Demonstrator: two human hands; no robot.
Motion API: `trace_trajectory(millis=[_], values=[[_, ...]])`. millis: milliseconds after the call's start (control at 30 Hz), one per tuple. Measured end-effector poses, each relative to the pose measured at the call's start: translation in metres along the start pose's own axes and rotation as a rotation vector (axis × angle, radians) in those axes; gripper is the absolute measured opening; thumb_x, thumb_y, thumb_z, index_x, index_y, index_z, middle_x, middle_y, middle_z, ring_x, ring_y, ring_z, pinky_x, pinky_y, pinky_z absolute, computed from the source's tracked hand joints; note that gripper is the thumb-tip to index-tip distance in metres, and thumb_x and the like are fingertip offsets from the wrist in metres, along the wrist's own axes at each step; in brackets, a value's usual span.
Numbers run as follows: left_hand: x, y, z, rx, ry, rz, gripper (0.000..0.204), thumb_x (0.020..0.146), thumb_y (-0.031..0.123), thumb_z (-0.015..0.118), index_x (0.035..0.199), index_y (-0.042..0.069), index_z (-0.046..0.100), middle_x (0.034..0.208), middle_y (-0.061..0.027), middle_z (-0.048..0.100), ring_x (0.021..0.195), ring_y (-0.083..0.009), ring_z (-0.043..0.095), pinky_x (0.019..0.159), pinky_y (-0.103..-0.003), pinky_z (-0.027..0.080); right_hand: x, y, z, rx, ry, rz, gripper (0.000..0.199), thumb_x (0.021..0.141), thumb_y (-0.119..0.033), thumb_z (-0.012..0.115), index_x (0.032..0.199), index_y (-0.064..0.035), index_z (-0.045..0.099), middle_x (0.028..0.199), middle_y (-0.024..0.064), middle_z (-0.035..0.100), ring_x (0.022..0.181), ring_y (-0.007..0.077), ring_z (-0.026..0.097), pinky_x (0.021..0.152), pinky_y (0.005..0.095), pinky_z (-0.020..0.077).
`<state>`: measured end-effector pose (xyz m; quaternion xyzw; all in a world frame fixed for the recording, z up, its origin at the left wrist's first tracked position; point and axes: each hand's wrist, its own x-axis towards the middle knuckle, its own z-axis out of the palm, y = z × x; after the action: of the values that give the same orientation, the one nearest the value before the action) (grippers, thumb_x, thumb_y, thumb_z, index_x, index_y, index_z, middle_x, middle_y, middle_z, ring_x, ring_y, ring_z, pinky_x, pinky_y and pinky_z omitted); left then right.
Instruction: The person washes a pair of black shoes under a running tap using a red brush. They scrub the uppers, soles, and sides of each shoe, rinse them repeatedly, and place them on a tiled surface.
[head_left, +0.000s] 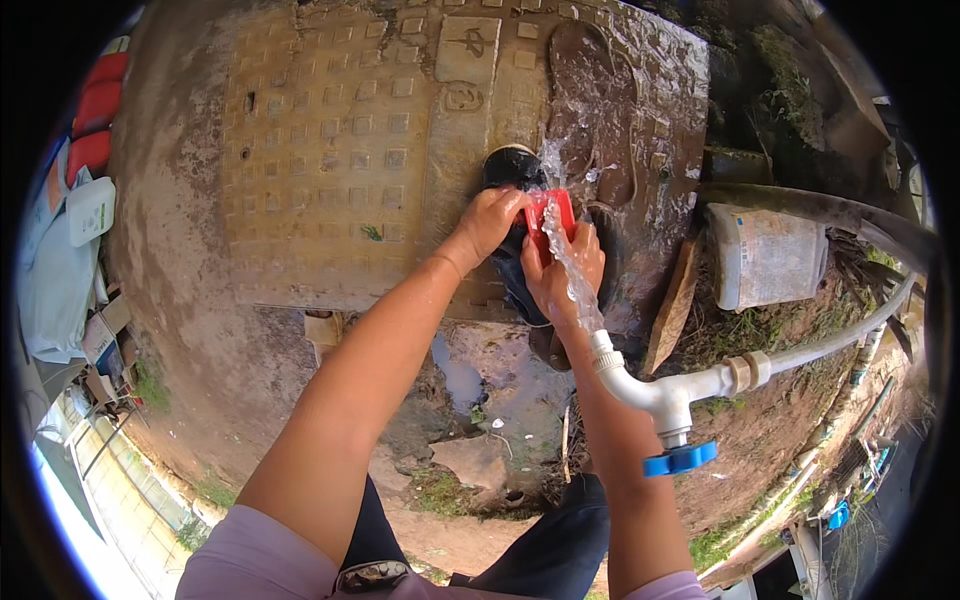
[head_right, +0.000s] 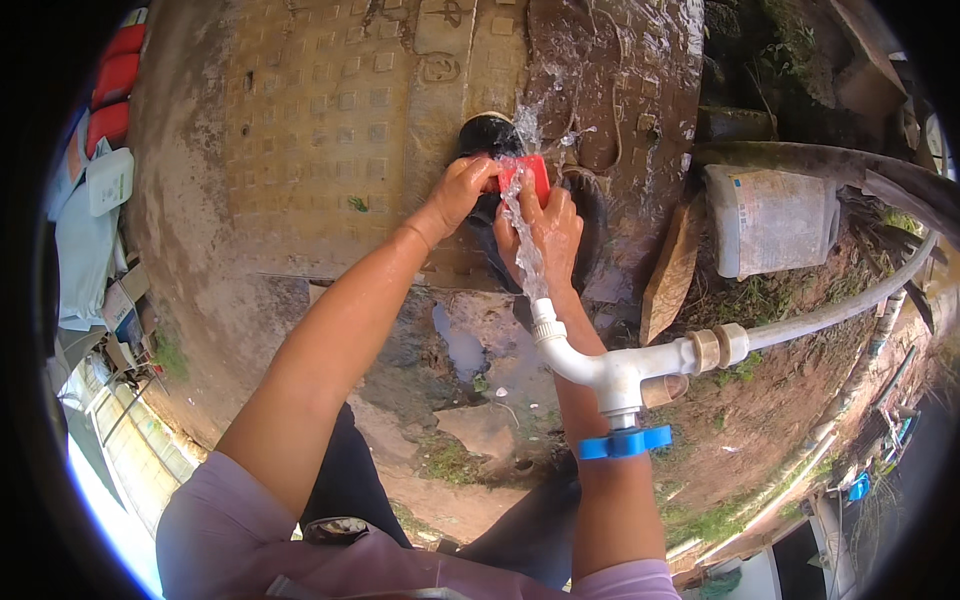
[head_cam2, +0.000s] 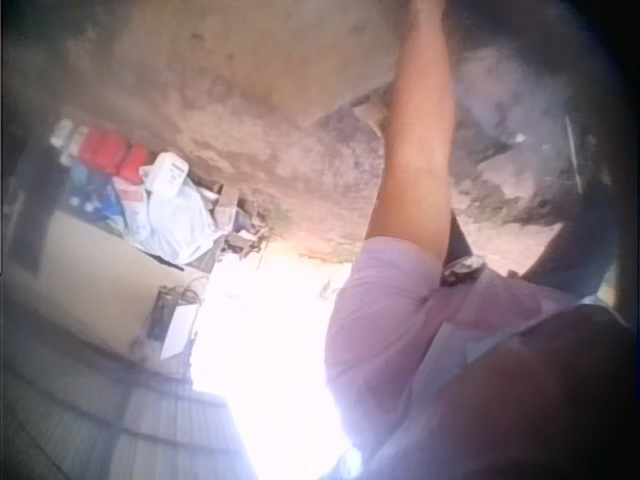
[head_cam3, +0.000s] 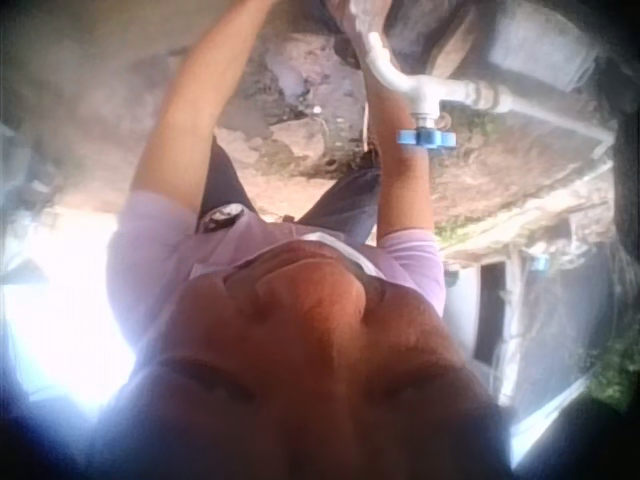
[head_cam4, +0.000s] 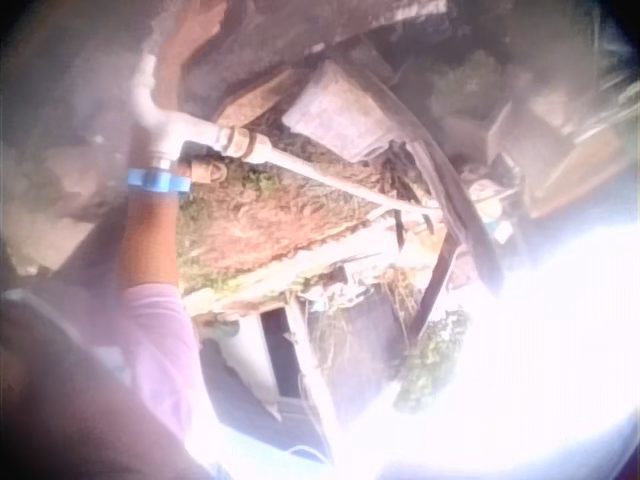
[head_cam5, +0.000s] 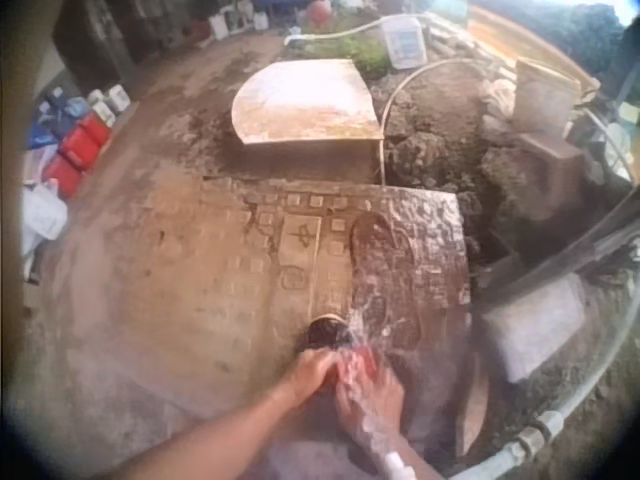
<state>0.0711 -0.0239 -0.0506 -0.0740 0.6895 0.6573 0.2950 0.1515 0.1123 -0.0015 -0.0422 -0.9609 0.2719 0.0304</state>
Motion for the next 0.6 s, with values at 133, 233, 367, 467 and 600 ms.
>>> trace_trajectory(millis=[133,233,367,467,600], values=[[0.017,0.018,0.025,0.105,0.332,-0.219,0.057,0.093,0.05,0.059,0.08,-0.005,0.068,0.07,-0.0148,0.066,0.062,-0.0277,0.063,0.063,-0.038,0.05,-0.08,0.016,-0.03,0.036,-0.375,0.208,0.062,0.084,-0.025,0.071,0.141,-0.0086,0.051,0.113,0.0261,0.061,0.1,0.0432,0.061,0.086,0.0472,0.0506],[0.033,0.03,0.033,0.114,0.612,-0.278,0.053,0.087,0.042,0.068,0.061,-0.004,0.06,0.058,-0.0094,0.059,0.049,-0.0201,0.057,0.049,-0.035,0.045,-0.123,0.024,-0.035,0.395,-0.336,0.432,0.059,0.093,-0.025,0.064,0.146,-0.0089,0.045,0.132,0.0285,0.056,0.118,0.0396,0.058,0.097,0.0462,0.047],[0.023,0.029,0.017,-0.276,0.205,-0.232,0.036,0.088,0.029,0.063,0.076,-0.004,0.062,0.057,-0.0082,0.056,0.044,-0.019,0.051,0.048,-0.037,0.045,-0.12,0.023,-0.009,0.445,-0.151,0.367,0.051,0.096,-0.023,0.061,0.14,-0.0012,0.049,0.104,0.018,0.06,0.084,0.0225,0.061,0.073,0.0368,0.0508],[0.006,0.023,0.006,-0.451,0.075,-0.244,0.025,0.091,0.026,0.055,0.072,0.009,0.054,0.055,-0.0002,0.042,0.047,-0.0129,0.042,0.05,-0.035,0.041,-0.074,0.016,0.02,0.388,0.063,0.1,0.049,0.096,-0.025,0.061,0.136,-0.0003,0.051,0.104,0.0168,0.053,0.077,0.0226,0.057,0.069,0.0368,0.0485],[0.005,0.022,-0.013,-0.729,0.031,-0.392,0.026,0.09,0.029,0.052,0.068,0.015,0.045,0.054,0.0022,0.035,0.046,-0.0115,0.034,0.051,-0.031,0.035,-0.008,0.012,0.038,0.463,-0.032,0.178,0.048,0.092,-0.027,0.065,0.133,-0.0028,0.057,0.104,0.0221,0.056,0.099,0.0393,0.057,0.084,0.043,0.0463]])
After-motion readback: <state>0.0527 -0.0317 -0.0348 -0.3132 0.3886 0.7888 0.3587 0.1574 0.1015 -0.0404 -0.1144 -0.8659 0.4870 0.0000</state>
